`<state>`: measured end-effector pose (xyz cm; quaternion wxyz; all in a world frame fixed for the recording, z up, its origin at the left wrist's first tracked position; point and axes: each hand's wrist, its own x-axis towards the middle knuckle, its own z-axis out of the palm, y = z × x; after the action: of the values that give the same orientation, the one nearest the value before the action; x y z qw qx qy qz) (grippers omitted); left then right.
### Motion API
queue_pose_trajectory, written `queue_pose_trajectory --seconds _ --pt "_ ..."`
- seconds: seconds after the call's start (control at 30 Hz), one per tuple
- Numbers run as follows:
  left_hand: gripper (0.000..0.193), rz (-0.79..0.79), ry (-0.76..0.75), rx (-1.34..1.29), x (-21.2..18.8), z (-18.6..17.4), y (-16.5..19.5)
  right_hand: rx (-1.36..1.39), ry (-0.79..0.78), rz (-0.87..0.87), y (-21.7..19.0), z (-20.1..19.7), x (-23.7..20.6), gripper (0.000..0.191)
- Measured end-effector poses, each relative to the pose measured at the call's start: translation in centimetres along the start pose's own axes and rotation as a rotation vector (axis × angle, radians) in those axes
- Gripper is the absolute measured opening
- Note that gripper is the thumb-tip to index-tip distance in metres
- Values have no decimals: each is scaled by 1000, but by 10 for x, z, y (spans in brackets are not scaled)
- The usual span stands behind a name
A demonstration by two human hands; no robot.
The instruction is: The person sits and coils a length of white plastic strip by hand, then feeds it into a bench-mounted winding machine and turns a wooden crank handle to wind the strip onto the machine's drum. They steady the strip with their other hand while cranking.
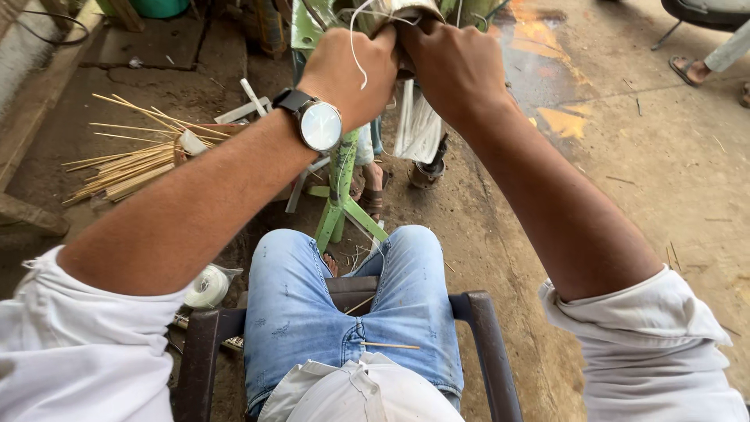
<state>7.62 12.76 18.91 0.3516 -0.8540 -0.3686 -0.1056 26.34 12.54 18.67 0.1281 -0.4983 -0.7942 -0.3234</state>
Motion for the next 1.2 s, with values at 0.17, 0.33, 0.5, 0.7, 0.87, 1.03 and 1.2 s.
queue_pose_trajectory --seconds 0.17,0.33,0.5,0.7,0.87,1.03,1.2 --pt "10 53 12 46 8 10 3 -194 223 43 -10 12 -6 27" --pt "15 31 240 -76 -11 -2 1 73 172 10 -2 13 -20 21" --pt "22 100 467 -228 -51 -17 -9 -16 351 -2 -7 13 -45 49" --pt "31 -165 478 -345 -33 -8 4 -18 335 24 -11 22 -44 49" --pt "17 -278 410 -340 -12 8 3 -88 368 -23 -8 12 -38 55" --pt "10 -275 481 -492 -13 28 4 -242 254 -17 -13 5 -26 60" --pt "6 -260 484 -563 -15 32 1 -364 169 -99 -15 -2 -21 55"
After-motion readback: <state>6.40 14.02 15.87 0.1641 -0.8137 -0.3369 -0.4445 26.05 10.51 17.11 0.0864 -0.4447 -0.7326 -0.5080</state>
